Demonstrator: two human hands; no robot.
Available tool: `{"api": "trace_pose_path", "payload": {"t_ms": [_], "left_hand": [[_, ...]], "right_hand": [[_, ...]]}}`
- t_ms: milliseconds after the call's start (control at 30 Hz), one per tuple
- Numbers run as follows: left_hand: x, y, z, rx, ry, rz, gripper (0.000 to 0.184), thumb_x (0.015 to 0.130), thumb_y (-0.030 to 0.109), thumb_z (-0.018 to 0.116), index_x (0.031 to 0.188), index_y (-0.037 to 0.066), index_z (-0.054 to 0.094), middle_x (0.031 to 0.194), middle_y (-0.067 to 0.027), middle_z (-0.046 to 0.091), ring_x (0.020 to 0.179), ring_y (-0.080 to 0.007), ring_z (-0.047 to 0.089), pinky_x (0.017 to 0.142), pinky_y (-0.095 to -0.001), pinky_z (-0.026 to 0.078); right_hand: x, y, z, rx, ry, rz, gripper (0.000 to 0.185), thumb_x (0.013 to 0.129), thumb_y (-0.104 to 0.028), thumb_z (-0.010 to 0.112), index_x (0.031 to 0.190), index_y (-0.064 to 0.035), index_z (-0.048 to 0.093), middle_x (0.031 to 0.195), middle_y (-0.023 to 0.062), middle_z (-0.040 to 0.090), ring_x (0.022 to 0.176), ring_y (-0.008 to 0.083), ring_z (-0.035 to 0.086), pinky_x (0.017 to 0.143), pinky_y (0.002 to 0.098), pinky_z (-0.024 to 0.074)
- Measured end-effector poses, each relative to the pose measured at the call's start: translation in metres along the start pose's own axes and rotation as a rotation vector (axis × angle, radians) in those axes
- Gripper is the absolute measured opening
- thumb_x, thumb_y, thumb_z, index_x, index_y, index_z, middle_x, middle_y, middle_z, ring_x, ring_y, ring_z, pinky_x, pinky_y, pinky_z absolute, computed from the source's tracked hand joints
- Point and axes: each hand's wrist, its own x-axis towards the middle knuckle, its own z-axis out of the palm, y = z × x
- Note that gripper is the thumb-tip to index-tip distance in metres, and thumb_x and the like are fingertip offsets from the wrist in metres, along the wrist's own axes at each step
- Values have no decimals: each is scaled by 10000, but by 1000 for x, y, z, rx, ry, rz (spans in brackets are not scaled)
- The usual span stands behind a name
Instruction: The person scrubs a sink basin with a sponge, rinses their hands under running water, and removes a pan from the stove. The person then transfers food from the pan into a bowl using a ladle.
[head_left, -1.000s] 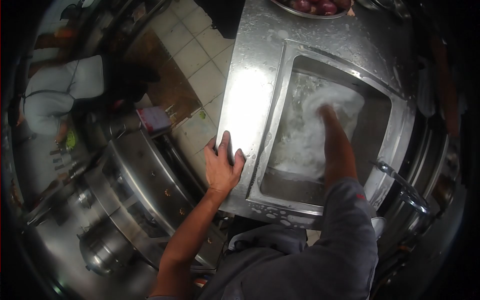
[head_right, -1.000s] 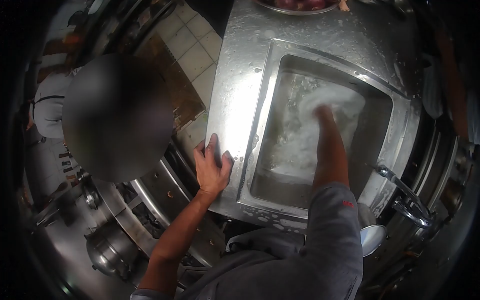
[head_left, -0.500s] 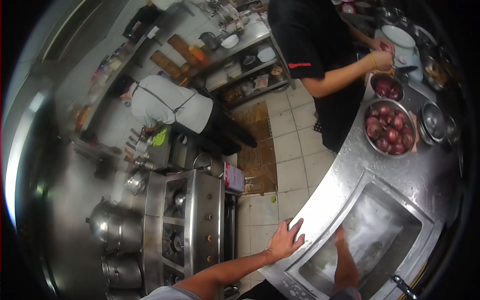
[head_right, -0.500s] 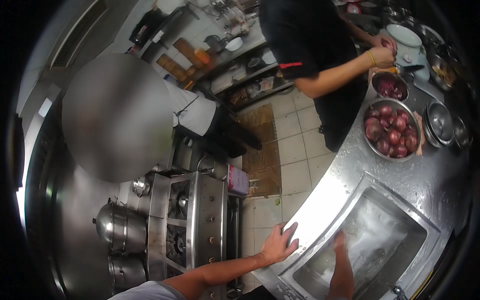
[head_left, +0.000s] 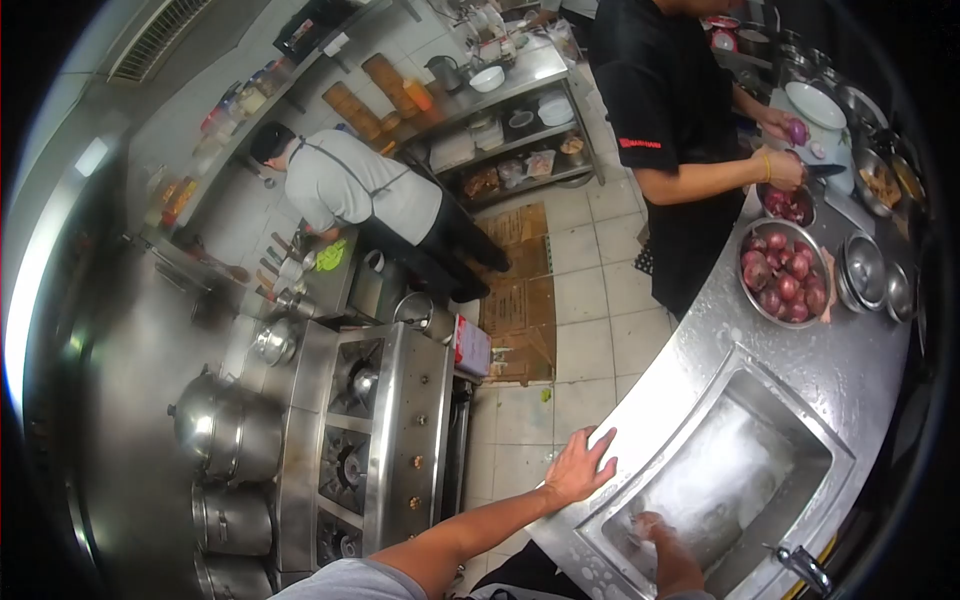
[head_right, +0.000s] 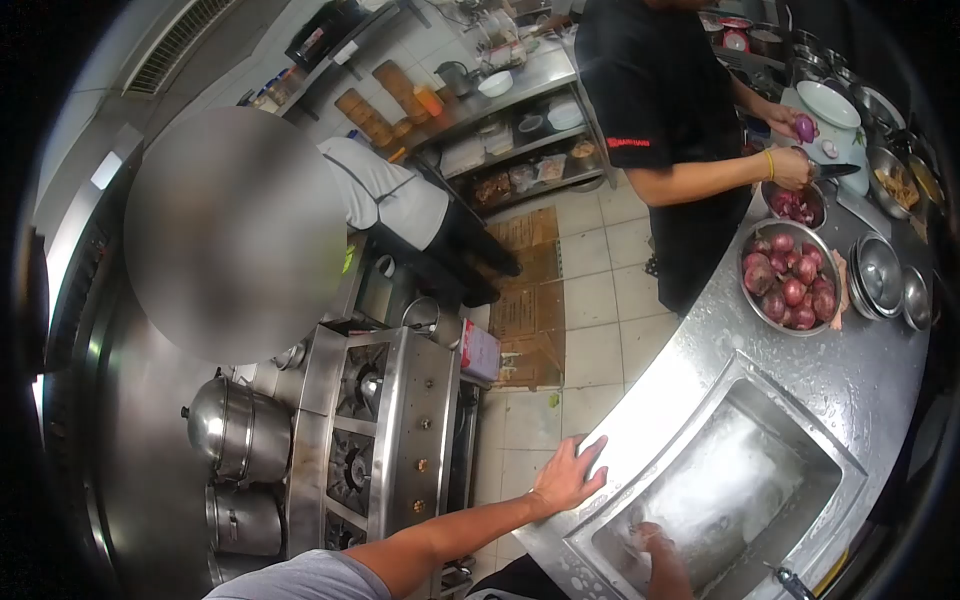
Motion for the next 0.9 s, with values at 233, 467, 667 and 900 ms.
{"api": "trace_pose_path", "payload": {"t_ms": [233, 467, 667, 900], "left_hand": [[4, 2, -3, -25, -11, 7, 607, 928, 383, 592, 1460, 141, 430, 1296, -258, 452, 1168, -420, 488, 966, -469, 474], [6, 1, 5, -28, -25, 21, 597, 929, 359, 602, 1454, 124, 440, 1304, -251, 447, 1165, -416, 490, 958, -477, 473], [7, 6, 9, -30, -42, -29, 610, 912, 337, 634, 1445, 109, 443, 1300, -272, 438, 1155, -434, 494, 971, -474, 462], [7, 2, 15, -3, -7, -14, 608, 916, 341, 624, 1444, 100, 440, 1310, -283, 423, 1183, -448, 484, 991, -486, 450]], "right_hand": [[-44, 145, 21, 140, 267, 399, 418, 865, -307, 541, 1196, -81, 662, 1262, 170, 641, 1193, 344, 587, 1040, 424, 458], [-12, 297, -3, 230, 723, 675, 378, 866, -295, 548, 1147, -83, 683, 1230, 162, 656, 1170, 341, 596, 1025, 424, 465], [81, 252, -81, 18, 958, 609, 216, 761, -244, 609, 817, -81, 740, 947, 158, 704, 936, 313, 662, 892, 429, 507], [170, 117, -52, 1, 717, 161, 416, 955, -280, 444, 1233, -42, 640, 1368, 146, 575, 1305, 367, 495, 1114, 642, 294]]}}
